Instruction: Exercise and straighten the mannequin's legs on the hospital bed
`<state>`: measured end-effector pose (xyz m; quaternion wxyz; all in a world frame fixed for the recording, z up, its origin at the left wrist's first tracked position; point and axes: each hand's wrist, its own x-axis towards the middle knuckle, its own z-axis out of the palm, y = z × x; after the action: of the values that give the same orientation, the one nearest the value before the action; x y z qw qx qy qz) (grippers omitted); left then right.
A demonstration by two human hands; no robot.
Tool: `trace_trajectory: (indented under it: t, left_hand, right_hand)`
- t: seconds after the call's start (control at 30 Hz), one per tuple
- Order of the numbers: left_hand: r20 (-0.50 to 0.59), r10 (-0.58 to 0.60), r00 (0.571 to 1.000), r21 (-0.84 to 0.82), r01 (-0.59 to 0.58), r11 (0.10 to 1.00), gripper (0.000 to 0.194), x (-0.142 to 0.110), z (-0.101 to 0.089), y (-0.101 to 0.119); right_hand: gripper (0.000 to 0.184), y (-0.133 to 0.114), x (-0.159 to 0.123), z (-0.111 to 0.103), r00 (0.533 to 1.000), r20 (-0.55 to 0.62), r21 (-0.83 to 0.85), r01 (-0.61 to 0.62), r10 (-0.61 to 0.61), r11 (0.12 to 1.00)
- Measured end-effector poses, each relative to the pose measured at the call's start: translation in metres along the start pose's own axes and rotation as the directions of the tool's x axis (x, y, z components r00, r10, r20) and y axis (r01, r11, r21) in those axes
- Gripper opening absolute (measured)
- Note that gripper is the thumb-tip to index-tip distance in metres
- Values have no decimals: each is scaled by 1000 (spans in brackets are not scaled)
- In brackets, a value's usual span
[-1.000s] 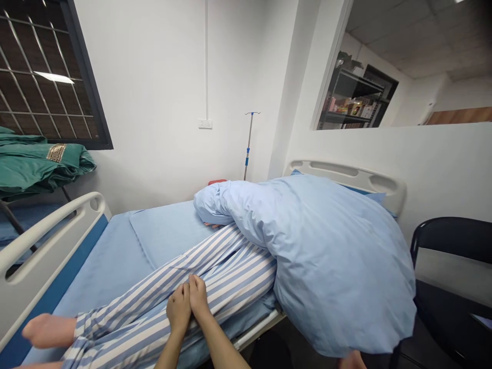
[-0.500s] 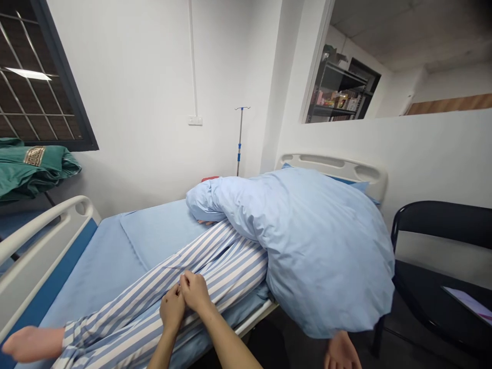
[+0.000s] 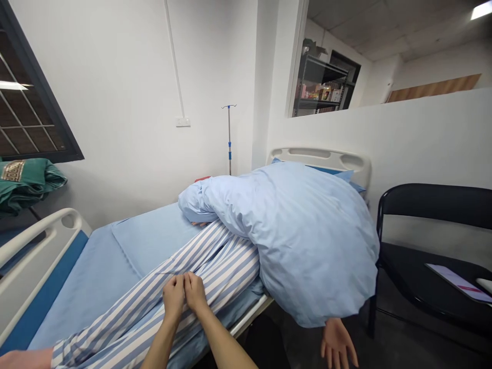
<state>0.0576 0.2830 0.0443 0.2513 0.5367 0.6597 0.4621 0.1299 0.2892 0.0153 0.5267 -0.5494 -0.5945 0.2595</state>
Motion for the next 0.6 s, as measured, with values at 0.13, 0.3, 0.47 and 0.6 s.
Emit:
trace_trajectory:
  t: [0.13, 0.3, 0.47, 0.6]
  left_hand:
    - [-22, -73, 997, -100, 71, 992, 32, -4, 14, 4]
    - [23, 28, 999, 352, -34, 935, 27, -14, 22, -16]
    - [77, 44, 996, 486, -76, 871, 32, -15, 20, -19]
    - [116, 108, 987, 544, -154, 825, 28, -14, 21, -22]
  right_hand:
    - [38, 7, 5, 0, 999, -11, 163, -38, 40, 986]
    - [39, 12, 6, 0, 995, -44, 181, -81, 90, 980]
    - [38, 3, 13, -7, 998, 19, 26, -55, 55, 998]
    - [34, -12, 23, -28, 985, 132, -196, 140, -115, 971]
